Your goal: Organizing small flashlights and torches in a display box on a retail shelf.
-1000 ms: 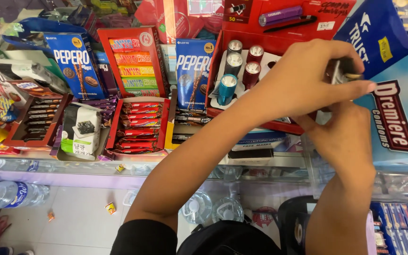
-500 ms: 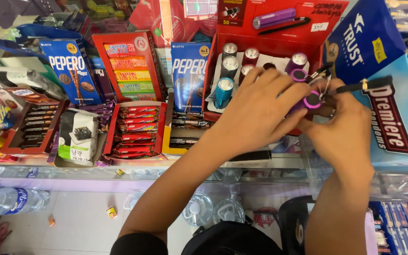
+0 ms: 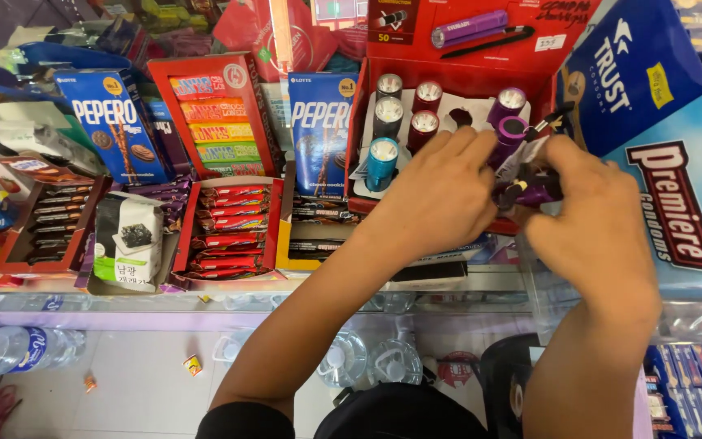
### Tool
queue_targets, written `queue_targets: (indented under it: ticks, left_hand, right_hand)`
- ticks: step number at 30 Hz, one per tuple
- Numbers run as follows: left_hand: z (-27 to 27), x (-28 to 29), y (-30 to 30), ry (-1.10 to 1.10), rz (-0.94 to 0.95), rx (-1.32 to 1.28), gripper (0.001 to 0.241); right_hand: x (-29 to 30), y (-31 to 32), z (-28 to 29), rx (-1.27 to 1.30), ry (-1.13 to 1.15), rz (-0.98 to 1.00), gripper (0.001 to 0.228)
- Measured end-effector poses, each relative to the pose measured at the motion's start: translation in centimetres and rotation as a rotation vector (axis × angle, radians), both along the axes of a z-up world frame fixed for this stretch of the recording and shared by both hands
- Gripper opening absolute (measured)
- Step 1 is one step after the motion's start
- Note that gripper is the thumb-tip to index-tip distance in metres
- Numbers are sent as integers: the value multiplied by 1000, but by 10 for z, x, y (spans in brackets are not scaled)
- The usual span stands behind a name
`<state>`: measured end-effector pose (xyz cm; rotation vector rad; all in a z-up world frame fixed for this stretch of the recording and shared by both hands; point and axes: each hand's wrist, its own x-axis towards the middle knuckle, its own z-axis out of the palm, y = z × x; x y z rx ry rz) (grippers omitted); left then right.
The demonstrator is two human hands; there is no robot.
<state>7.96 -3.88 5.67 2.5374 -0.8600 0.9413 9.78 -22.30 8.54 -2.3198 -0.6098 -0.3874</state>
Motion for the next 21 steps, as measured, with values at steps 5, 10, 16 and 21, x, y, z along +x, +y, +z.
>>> queue_targets:
  ticks: [5, 10, 16, 21]
  left_hand:
    - [14, 0, -2, 100, 140, 63, 22]
    - [11, 6, -13, 164, 219, 10, 20]
    - [11, 4, -14, 94, 259, -126, 24]
    - [36, -11, -8, 135, 184, -261, 14]
  right_hand:
    - [-2, -2, 5, -157, -57, 81, 43]
    - [-9, -2, 2, 58, 53, 96, 48]
    - [-9, -5, -12, 219, -27, -10, 46]
    - [-5, -9, -22, 138, -53, 19, 40]
